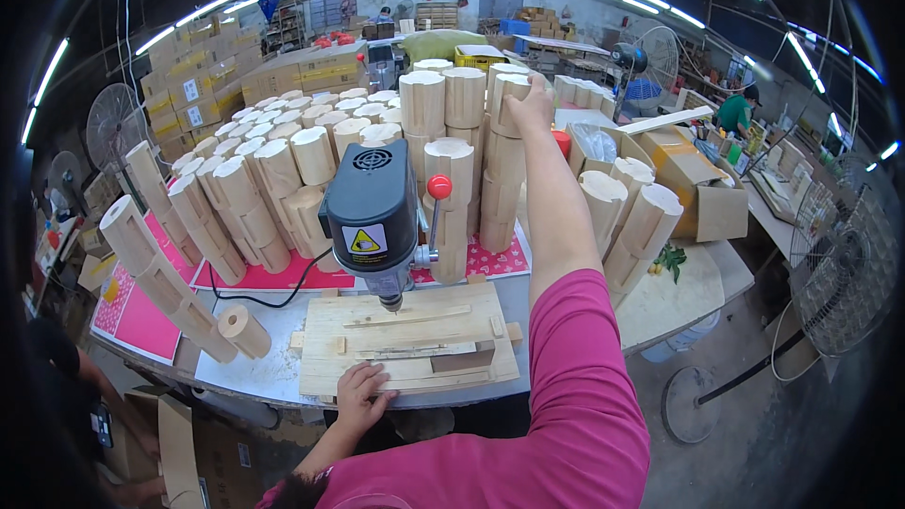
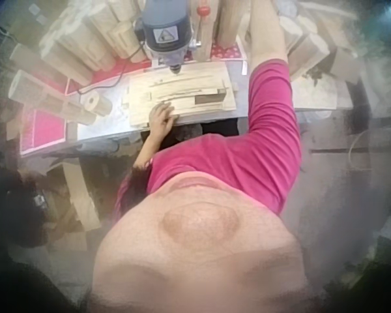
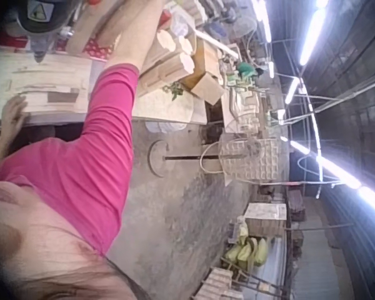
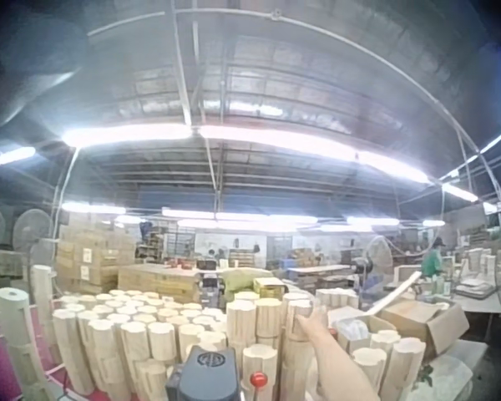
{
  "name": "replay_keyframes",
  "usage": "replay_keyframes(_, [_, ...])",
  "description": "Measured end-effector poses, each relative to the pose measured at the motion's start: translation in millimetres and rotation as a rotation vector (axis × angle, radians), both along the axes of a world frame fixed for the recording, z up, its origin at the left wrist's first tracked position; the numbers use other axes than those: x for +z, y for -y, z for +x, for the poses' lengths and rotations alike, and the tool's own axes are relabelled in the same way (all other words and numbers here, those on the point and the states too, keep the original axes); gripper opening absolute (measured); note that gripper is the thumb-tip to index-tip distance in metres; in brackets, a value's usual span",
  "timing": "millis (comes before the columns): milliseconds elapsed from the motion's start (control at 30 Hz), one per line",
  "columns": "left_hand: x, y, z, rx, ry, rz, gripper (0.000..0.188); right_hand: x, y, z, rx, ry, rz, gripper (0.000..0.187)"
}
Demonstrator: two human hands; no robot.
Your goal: Drilling holes into large wooden cylinders using a vertical drill press.
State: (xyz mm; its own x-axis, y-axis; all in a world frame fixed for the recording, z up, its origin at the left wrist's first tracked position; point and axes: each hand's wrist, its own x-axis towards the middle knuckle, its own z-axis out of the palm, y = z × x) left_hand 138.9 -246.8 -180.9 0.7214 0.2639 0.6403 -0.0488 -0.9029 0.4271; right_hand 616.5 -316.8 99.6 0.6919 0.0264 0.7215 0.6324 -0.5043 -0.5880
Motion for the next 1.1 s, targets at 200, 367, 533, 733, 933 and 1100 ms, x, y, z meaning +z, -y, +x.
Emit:
replay_keyframes(200, [5, -3, -5, -0.029, 0.07, -0.135, 0.035, -10, 58, -33, 0.212, 0.21, 0.387, 0.061])
replay_keyframes(367, [58, 6, -15, 0.009, 0.297, -0.399, 0.025, -31, 139, -208, 0.749, -0.181, 0.845, 0.052])
replay_keyframes(533, [121, 33, 21, -0.423, 0.495, -0.345, 0.061, -107, 129, -325, 0.897, -0.321, 0.907, 0.06])
replay_keyframes(733, [126, 46, 17, -0.14, 0.4, -0.475, 0.077, -138, 104, -376, 1.126, -0.853, 0.77, 0.068])
replay_keyframes(933, [128, 25, -9, -0.022, 0.353, -0.978, 0.057, -155, 116, -350, 1.115, -0.894, 0.074, 0.062])
replay_keyframes(1100, [125, -12, -25, 0.189, 0.399, -1.189, 0.042, -183, 119, -298, 0.386, 0.183, -0.6, 0.041])
